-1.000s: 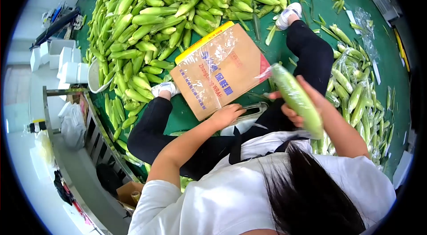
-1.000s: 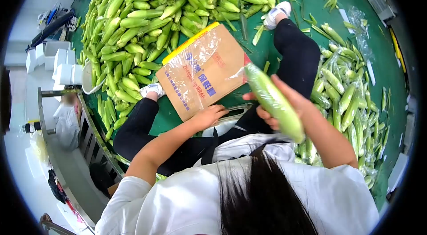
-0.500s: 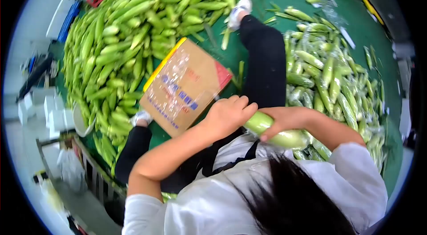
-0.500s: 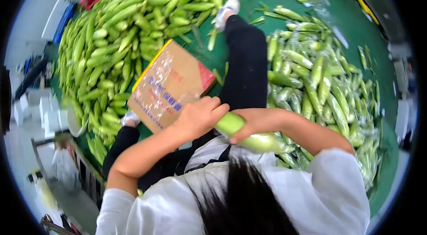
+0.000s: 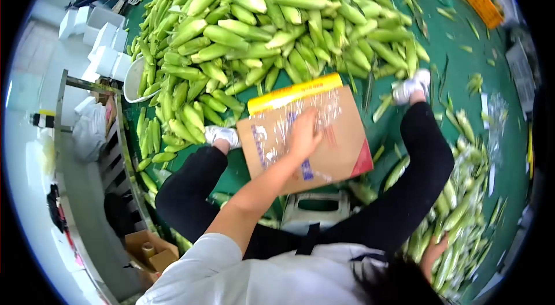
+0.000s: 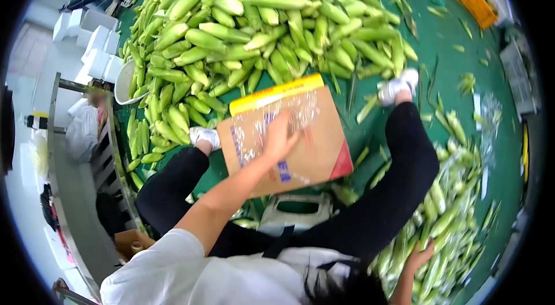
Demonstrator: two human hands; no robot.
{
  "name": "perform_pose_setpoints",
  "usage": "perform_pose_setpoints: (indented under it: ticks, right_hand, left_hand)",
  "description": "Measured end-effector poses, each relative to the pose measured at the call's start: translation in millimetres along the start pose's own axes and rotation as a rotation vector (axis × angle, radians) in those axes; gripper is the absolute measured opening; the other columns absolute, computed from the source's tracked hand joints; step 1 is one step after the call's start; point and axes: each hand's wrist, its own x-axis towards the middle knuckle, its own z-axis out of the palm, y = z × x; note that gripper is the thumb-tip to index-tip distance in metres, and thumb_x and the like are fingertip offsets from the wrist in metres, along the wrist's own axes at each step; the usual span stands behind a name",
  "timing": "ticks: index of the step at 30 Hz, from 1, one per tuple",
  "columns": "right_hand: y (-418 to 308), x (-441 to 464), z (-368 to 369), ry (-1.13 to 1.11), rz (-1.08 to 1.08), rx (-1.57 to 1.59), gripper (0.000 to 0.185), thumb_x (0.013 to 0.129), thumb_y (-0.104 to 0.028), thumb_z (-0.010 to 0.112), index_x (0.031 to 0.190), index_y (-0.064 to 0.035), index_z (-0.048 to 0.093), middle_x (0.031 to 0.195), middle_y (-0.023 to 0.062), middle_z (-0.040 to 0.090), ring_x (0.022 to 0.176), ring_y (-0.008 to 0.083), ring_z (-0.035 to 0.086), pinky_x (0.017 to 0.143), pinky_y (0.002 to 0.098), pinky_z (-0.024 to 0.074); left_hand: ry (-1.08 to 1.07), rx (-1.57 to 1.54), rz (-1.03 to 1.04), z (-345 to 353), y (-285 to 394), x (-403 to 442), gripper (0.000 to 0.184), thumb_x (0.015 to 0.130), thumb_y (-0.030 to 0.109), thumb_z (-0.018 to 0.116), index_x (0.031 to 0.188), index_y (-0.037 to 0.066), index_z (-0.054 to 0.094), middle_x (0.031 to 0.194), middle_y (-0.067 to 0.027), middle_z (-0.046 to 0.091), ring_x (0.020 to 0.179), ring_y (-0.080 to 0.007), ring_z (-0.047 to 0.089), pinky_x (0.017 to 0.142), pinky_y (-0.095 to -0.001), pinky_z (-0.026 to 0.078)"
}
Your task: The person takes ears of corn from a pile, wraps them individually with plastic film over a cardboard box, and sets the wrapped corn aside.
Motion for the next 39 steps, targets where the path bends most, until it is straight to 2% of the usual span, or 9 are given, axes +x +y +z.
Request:
perform_pose_setpoints:
  ticks: [5, 8, 13, 20, 24, 26, 32, 36, 39]
  right_hand:
    - [-431.9, 116.9, -37.9, -0.001, -0.437, 0.765, 0.039, 0.104, -0.013, 0.053, 0.142, -0.0016, 0.052, 0.127, 0.0112, 0.065, 0.115, 0.0199, 0.061, 0.101, 0.0308, 0.0455]
    - [-723.7, 111.2, 80.0, -0.048, -1.264, 0.594, 0.045, 0.095, -0.027, 0.066, 0.134, -0.0056, 0.059, 0.129, 0.0211, 0.061, 0.117, 0.042, 0.056, 0.097, 0.0464, 0.0455]
    - [-936.8, 163.7, 204.0, 0.186, -1.22, -0.072, 0.045, 0.087, -0.016, 0.061, 0.13, -0.01, 0.052, 0.116, 0.0182, 0.065, 0.109, 0.0354, 0.062, 0.098, 0.0501, 0.044]
    - [-831.4, 91.4, 131.9, -0.13, -1.474, 0.638, 0.063, 0.081, -0.019, 0.076, 0.139, -0.0115, 0.054, 0.122, 0.0172, 0.061, 0.11, 0.0386, 0.059, 0.094, 0.0438, 0.0506]
    - [-699.5, -24.5, 117.4, -0.511, -1.512, -0.154, 0.073, 0.066, -0.01, 0.083, 0.133, -0.0271, 0.06, 0.114, 0.0083, 0.062, 0.105, 0.0351, 0.061, 0.089, 0.0464, 0.0525]
    - [-627.4, -18.0, 233.2, -0.393, -1.69, 0.093, 0.07, 0.069, -0.012, 0.081, 0.134, -0.0252, 0.058, 0.119, 0.01, 0.06, 0.117, 0.0336, 0.057, 0.097, 0.0477, 0.0476]
    - [-578.0, -25.8, 153.2, -0.096, -0.558, 0.148, 0.044, 0.087, -0.031, 0.071, 0.125, -0.0086, 0.063, 0.126, 0.0181, 0.061, 0.117, 0.0377, 0.058, 0.095, 0.0484, 0.049]
    - [-557.1, -9.9, 185.3, -0.562, -0.589, 0.106, 0.033, 0.089, -0.032, 0.069, 0.106, -0.0029, 0.07, 0.099, 0.0189, 0.069, 0.1, 0.0408, 0.065, 0.09, 0.0473, 0.0504]
    - [-543.5, -1.0, 184.1, -0.775, -0.197, 1.048, 0.015, 0.099, -0.019, 0.06, 0.09, -0.0064, 0.063, 0.08, -0.0032, 0.055, 0.077, 0.0124, 0.053, 0.071, 0.0259, 0.0409]
  left_hand:
    - [-0.497, 0.171, 0.075, 38.0, 22.5, 0.8, 0.075, 0.09, 0.035, 0.06, 0.153, 0.004, 0.035, 0.164, -0.0161, 0.026, 0.152, -0.0313, 0.024, 0.121, -0.0523, 0.022]
    - [-0.492, 0.11, 0.135, 29.5, 22.0, -0.2, 0.074, 0.092, 0.037, 0.056, 0.154, 0.005, 0.034, 0.164, -0.0141, 0.027, 0.152, -0.0296, 0.024, 0.121, -0.0513, 0.021]
    - [-0.463, 0.094, 0.175, 31.6, 14.0, -10.6, 0.069, 0.093, 0.037, 0.055, 0.152, 0.007, 0.039, 0.161, -0.0124, 0.034, 0.149, -0.0284, 0.03, 0.12, -0.0504, 0.022]
    - [-0.437, -0.109, 0.194, 36.7, 12.8, -21.8, 0.063, 0.091, 0.024, 0.058, 0.15, 0.008, 0.043, 0.158, -0.0131, 0.038, 0.145, -0.0275, 0.037, 0.118, -0.0476, 0.03]
    - [-0.183, -0.44, 0.577, -13.1, -2.7, -11.6, 0.041, 0.085, 0.01, 0.061, 0.126, 0.006, 0.063, 0.128, -0.0128, 0.062, 0.124, -0.0313, 0.056, 0.112, -0.0451, 0.041]
    - [-0.127, -0.259, 0.05, -51.4, -4.0, 1.4, 0.042, 0.085, 0.02, 0.066, 0.124, 0.005, 0.063, 0.126, -0.0179, 0.06, 0.109, -0.0363, 0.056, 0.101, -0.0494, 0.043]
    - [-0.305, 0.171, -0.073, -46.7, -59.6, -24.2, 0.071, 0.084, 0.031, 0.076, 0.146, 0.013, 0.047, 0.133, -0.0164, 0.05, 0.121, -0.0351, 0.049, 0.104, -0.0496, 0.04]
    - [-0.322, 0.142, -0.065, -44.9, -61.1, -24.4, 0.069, 0.087, 0.03, 0.074, 0.148, 0.018, 0.047, 0.122, -0.0148, 0.053, 0.114, -0.0334, 0.053, 0.098, -0.0458, 0.045]
    - [-0.335, 0.121, -0.069, -57.4, -69.6, -26.7, 0.07, 0.087, 0.026, 0.073, 0.151, 0.026, 0.044, 0.126, -0.0164, 0.053, 0.113, -0.0342, 0.054, 0.098, -0.0452, 0.046]
